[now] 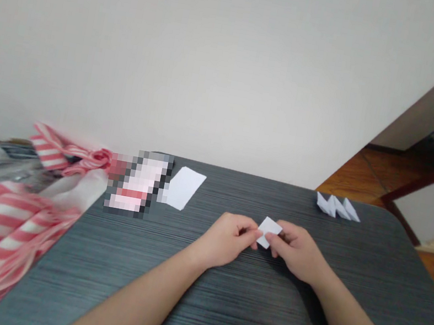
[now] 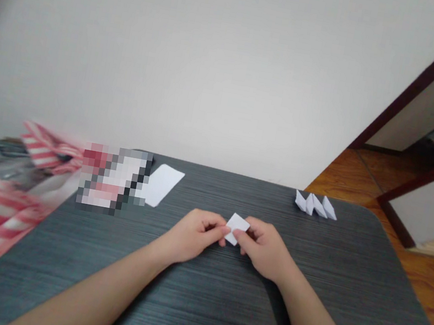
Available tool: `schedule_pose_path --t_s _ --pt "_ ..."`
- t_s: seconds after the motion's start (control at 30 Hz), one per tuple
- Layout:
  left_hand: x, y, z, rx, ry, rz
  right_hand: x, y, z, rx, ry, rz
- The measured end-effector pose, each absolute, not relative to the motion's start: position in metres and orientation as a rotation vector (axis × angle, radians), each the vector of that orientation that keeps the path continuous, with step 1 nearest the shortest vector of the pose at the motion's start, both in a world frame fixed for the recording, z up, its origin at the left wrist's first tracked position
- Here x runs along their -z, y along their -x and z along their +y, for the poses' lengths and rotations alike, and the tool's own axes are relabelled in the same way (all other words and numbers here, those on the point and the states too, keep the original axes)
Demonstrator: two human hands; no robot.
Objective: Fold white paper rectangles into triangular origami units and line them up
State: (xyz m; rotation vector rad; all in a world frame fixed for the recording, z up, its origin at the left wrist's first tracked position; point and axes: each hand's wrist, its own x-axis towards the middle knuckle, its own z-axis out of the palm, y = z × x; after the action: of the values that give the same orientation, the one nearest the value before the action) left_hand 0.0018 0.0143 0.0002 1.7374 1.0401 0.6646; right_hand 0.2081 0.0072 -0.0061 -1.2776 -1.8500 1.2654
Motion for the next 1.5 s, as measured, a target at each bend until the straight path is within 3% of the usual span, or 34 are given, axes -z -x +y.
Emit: schedule_pose_path --t_s 0.63,1.5 --pt "0.0024 -0.0043 0.0127 -0.635 -1.719 1.08 0.0021 -0.2022 0.0048 -1.107 1.354 -1.939" --pt "-0.0048 -0.0031 0.0125 -0.704 -1.736 1.128 0.0092 -0.2083 0.005 -1.223 1.351 -1.689"
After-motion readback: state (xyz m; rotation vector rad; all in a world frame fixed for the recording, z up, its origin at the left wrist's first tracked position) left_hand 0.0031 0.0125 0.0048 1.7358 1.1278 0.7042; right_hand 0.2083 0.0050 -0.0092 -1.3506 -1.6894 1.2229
